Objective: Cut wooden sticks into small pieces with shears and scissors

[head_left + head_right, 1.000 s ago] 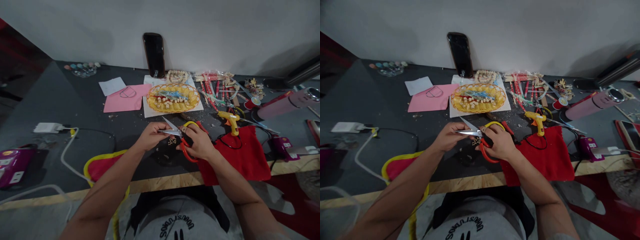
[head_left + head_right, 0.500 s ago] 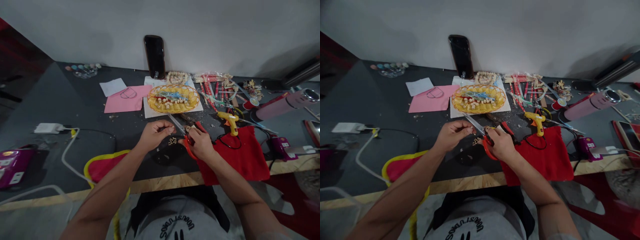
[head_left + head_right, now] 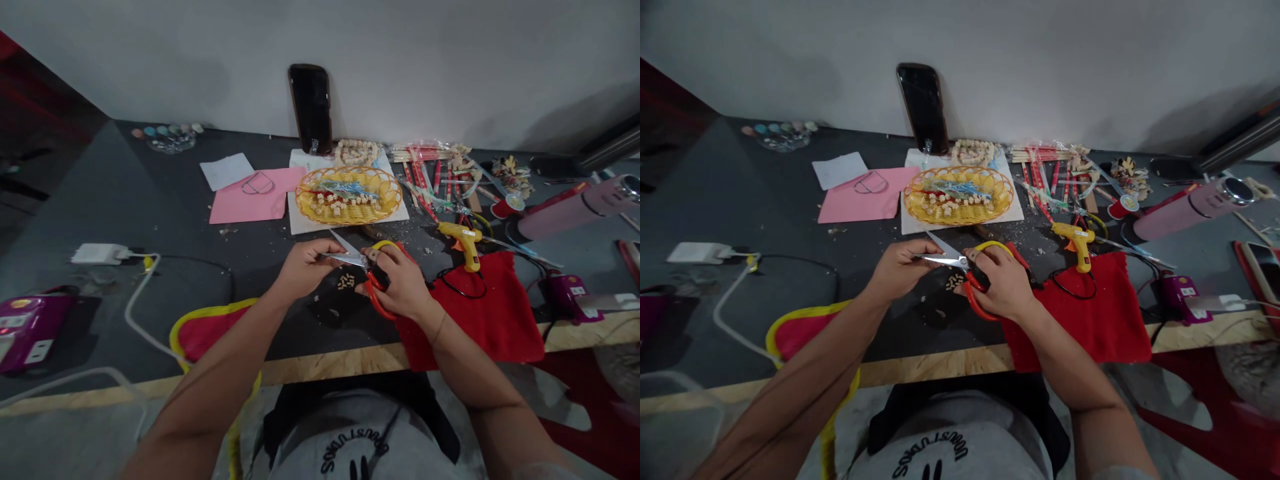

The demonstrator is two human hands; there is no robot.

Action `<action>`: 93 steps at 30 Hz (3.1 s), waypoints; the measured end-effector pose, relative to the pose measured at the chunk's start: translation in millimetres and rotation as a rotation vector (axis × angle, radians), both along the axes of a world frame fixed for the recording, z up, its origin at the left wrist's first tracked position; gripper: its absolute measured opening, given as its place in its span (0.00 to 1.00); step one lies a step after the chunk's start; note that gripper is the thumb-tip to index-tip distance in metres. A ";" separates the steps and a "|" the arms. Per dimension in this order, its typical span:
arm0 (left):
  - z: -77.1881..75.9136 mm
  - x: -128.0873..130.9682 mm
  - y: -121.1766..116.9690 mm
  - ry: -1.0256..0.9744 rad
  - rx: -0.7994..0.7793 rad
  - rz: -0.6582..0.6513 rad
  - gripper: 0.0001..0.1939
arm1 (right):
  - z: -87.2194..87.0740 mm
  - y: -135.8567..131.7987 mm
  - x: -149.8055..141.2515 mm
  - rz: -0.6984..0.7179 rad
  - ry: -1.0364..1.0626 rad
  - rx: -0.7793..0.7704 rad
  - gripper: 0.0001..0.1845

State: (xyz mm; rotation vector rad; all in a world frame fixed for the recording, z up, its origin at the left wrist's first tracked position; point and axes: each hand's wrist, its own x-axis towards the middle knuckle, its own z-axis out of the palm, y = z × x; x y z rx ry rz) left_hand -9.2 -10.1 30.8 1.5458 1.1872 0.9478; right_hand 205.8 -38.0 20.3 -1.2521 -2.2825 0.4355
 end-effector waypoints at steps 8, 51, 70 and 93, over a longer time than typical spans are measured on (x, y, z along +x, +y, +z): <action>1.5 -0.9 -1.1 0.012 -0.021 -0.005 0.05 | -2.7 -3.2 -0.4 -0.033 -0.031 0.030 0.25; -2.0 0.2 0.9 0.095 0.022 0.116 0.04 | -3.5 0.4 -1.5 -0.031 -0.002 0.001 0.28; -15.2 -18.7 20.2 0.722 0.086 0.087 0.12 | 3.8 9.6 21.4 0.054 -0.226 -0.079 0.37; 28.1 -5.5 78.4 0.932 0.347 0.213 0.15 | -23.1 -69.2 51.4 -0.119 -0.215 -0.065 0.25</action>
